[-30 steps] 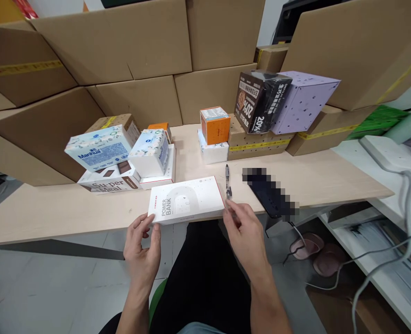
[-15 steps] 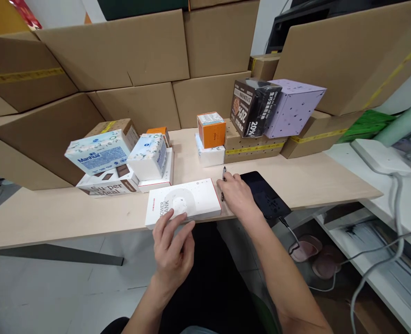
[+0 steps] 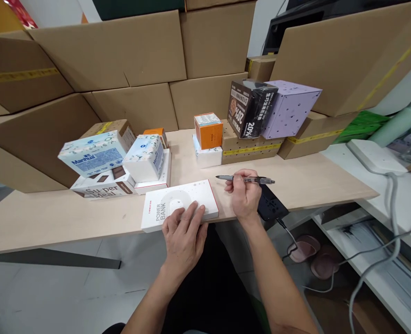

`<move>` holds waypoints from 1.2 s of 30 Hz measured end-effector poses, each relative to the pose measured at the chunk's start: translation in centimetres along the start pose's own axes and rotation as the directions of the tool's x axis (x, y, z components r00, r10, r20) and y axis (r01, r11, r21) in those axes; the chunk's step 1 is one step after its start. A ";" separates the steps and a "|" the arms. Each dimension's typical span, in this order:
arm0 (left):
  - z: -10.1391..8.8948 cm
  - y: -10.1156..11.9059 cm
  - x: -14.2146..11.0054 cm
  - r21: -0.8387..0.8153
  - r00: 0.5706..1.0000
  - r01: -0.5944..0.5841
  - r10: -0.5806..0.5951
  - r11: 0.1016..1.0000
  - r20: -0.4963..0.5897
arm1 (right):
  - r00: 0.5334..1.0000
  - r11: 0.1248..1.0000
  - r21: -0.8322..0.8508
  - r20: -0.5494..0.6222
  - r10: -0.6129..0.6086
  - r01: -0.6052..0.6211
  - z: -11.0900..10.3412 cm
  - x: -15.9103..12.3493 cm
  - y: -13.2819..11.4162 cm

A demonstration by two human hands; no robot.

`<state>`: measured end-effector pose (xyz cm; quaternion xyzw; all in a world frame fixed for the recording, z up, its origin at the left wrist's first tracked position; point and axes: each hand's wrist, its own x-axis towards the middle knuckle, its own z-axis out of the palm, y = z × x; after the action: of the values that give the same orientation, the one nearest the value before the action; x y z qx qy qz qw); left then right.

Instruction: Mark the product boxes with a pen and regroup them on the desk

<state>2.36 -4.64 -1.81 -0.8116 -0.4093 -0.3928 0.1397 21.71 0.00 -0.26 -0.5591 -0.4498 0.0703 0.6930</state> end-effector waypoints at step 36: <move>1.7 0.7 1.3 0.038 0.994 0.032 -0.028 0.999 -0.105 | 0.929 0.996 -0.089 0.369 0.033 0.000 2.3 -1.3 -1.6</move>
<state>4.25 -3.41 -1.82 -0.7808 -0.4214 -0.4284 0.1711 18.70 0.26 0.25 -0.5694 -0.5700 0.1604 0.5702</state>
